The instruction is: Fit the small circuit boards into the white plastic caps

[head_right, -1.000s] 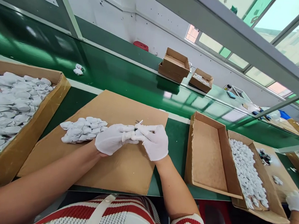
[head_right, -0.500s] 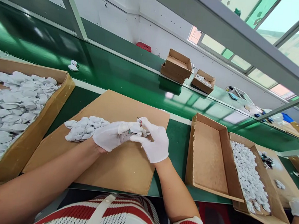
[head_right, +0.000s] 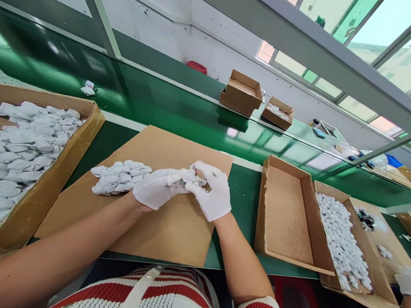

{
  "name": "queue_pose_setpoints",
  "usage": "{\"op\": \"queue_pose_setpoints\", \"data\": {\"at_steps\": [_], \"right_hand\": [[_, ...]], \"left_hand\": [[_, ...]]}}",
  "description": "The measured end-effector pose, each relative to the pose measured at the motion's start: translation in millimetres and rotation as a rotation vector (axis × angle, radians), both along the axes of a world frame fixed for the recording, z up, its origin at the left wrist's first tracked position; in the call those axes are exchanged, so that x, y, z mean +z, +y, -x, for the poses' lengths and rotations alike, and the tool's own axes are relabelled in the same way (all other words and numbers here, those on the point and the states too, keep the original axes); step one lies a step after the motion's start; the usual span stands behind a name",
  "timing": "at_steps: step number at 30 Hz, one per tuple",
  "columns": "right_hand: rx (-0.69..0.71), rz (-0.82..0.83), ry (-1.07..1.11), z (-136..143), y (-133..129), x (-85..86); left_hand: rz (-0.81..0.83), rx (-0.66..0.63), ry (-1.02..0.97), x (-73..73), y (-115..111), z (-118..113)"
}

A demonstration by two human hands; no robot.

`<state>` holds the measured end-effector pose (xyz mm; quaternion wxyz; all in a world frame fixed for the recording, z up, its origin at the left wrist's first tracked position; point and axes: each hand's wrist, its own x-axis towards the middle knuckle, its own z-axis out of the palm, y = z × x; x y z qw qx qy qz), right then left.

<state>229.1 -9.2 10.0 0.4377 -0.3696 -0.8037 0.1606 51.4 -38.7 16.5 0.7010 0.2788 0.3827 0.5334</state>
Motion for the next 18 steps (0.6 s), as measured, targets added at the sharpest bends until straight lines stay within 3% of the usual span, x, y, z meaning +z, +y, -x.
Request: {"op": "queue_pose_setpoints", "data": {"at_steps": [3, 6, 12, 18], "right_hand": [[0.108, -0.020, 0.031, 2.8, 4.1, 2.7], [0.182, -0.058, -0.056, 4.5, 5.9, 1.4], [0.106, -0.122, -0.204, 2.8, 3.4, 0.0], [0.164, -0.048, -0.015, 4.8, 5.5, 2.0]], "left_hand": [[-0.049, -0.093, -0.032, 3.9, 0.3, 5.0], [0.003, -0.129, -0.024, 7.4, 0.9, 5.8], [0.075, 0.015, 0.210, 9.4, -1.2, -0.7], [0.073, -0.022, 0.146, 8.7, -2.6, -0.4]]}}
